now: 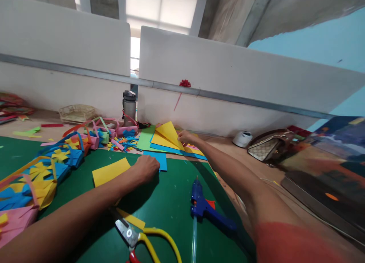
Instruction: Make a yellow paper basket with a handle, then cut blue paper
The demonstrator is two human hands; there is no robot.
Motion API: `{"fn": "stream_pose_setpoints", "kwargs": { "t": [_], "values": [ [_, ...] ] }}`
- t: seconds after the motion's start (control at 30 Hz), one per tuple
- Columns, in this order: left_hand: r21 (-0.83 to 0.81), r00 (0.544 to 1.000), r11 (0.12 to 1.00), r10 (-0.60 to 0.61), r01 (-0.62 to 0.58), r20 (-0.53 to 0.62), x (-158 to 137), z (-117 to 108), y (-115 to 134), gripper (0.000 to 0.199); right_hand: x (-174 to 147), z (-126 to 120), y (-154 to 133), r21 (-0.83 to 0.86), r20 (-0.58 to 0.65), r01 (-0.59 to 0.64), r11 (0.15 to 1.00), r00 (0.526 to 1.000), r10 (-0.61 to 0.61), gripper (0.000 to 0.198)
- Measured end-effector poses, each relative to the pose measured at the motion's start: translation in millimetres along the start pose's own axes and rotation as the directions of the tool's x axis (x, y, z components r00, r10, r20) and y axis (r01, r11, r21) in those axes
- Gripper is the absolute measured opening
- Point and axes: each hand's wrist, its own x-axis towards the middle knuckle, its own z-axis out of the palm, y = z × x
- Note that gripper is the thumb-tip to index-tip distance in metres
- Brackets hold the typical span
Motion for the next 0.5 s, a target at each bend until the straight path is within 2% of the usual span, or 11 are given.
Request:
{"fn": "stream_pose_setpoints", "kwargs": {
  "t": [0.27, 0.33, 0.5],
  "values": [
    [0.003, 1.000, 1.000, 0.005, -0.005, 0.010, -1.3, -2.6, 0.4, 0.022, 4.9, -6.7, 3.0, -0.036, -0.144, -0.025, 0.999, 0.989, 0.019, 0.031],
    [0.001, 1.000, 1.000, 0.007, -0.007, 0.009, -1.1, -2.5, 0.4, 0.023, 0.6, -7.1, 4.7, -0.061, -0.128, 0.015, 0.998, 0.992, -0.023, 0.031],
    [-0.001, 1.000, 1.000, 0.007, -0.007, 0.014, -0.9, -2.4, 1.0, 0.022, -15.6, -4.1, 7.8, -0.144, 0.015, 0.143, 0.979, 0.990, -0.142, 0.030]
  ]
}}
